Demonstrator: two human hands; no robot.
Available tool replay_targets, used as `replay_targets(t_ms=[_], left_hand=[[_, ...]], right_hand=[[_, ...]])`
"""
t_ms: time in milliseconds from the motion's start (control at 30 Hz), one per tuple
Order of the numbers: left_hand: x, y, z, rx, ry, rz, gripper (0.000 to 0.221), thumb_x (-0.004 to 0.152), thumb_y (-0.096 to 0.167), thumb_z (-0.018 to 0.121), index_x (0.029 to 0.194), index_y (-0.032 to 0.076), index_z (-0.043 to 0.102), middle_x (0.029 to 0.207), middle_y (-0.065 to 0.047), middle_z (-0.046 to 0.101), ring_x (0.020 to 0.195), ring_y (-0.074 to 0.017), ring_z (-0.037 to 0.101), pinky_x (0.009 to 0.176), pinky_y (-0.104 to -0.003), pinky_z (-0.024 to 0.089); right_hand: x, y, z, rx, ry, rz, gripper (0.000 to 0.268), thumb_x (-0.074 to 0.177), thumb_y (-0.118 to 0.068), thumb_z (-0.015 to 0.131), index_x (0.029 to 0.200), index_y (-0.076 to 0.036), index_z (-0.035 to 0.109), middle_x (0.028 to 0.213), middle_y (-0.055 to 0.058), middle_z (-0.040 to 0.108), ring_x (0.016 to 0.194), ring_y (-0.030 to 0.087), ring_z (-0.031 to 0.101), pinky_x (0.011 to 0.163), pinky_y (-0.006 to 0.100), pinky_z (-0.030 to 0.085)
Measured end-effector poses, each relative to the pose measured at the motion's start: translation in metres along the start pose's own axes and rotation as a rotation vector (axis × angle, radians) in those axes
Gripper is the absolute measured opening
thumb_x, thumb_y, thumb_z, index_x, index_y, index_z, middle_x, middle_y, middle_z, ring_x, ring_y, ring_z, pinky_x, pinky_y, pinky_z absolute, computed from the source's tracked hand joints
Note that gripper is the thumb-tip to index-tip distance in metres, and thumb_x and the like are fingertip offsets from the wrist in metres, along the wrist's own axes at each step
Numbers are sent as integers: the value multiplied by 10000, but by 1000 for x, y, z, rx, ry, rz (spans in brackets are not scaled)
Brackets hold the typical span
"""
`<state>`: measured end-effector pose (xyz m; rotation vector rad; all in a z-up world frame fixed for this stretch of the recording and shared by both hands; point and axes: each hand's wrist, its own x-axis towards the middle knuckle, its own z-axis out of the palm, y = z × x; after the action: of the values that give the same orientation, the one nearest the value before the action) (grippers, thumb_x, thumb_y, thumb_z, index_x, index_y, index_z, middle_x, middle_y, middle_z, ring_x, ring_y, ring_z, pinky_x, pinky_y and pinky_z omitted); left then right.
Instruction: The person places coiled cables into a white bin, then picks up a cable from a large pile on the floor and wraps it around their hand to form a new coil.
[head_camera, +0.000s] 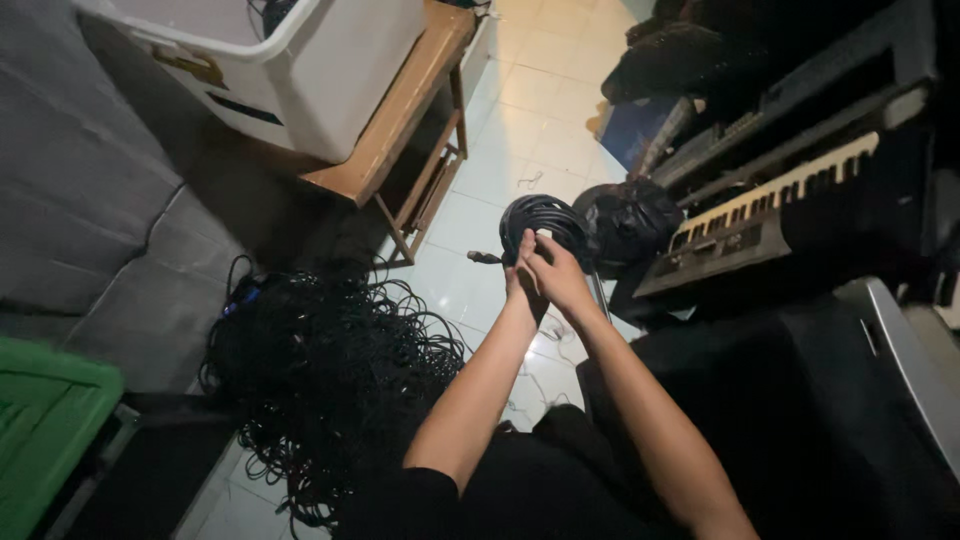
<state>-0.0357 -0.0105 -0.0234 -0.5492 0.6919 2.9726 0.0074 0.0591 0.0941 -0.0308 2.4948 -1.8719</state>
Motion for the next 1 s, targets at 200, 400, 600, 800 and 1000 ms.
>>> replay_targets(t_ms=[200, 400, 600, 800, 1000], left_hand=[[39, 40, 40, 25, 124, 87, 553, 854, 361, 786, 1306, 172, 529, 1136, -87, 629, 1005, -302, 659, 785, -479, 596], [82, 81, 97, -122, -30, 216, 641, 889, 337, 788, 1416, 117, 495, 1323, -118, 605, 1182, -335, 639, 936, -535, 604], [121, 104, 116, -45, -47, 110, 671, 822, 474, 742, 1387, 220, 484, 1303, -118, 617, 1137, -338, 654, 906, -608, 558], [158, 148, 105, 139, 13, 121, 718, 827, 555, 771, 1388, 165, 550, 1256, -107, 647, 1113, -304, 670, 926, -587, 551], [189, 219, 113, 462, 138, 172, 693, 792, 561, 758, 1317, 136, 604, 1115, -88, 725, 939, -251, 750, 772, -525, 634]], right_hand=[[69, -13, -25, -148, 219, 93, 312, 971, -276, 652, 1055, 5, 759, 837, 148, 748, 760, 239, 746, 726, 363, 581], [174, 15, -41, -303, 209, -479, 644, 876, -313, 872, 1340, 6, 558, 1287, 254, 578, 1123, 335, 626, 898, 433, 543], [268, 19, -30, 297, -342, 28, 944, 820, -288, 804, 1557, -130, 236, 1426, 139, 514, 1172, 285, 620, 803, 429, 585], [310, -9, -3, 447, -494, 132, 875, 825, -202, 761, 1551, -196, 272, 1361, 111, 553, 1114, 257, 642, 798, 436, 612], [364, -30, 51, 568, -585, -43, 705, 923, -113, 725, 1531, -113, 366, 1378, 135, 584, 1209, 253, 626, 936, 411, 595]])
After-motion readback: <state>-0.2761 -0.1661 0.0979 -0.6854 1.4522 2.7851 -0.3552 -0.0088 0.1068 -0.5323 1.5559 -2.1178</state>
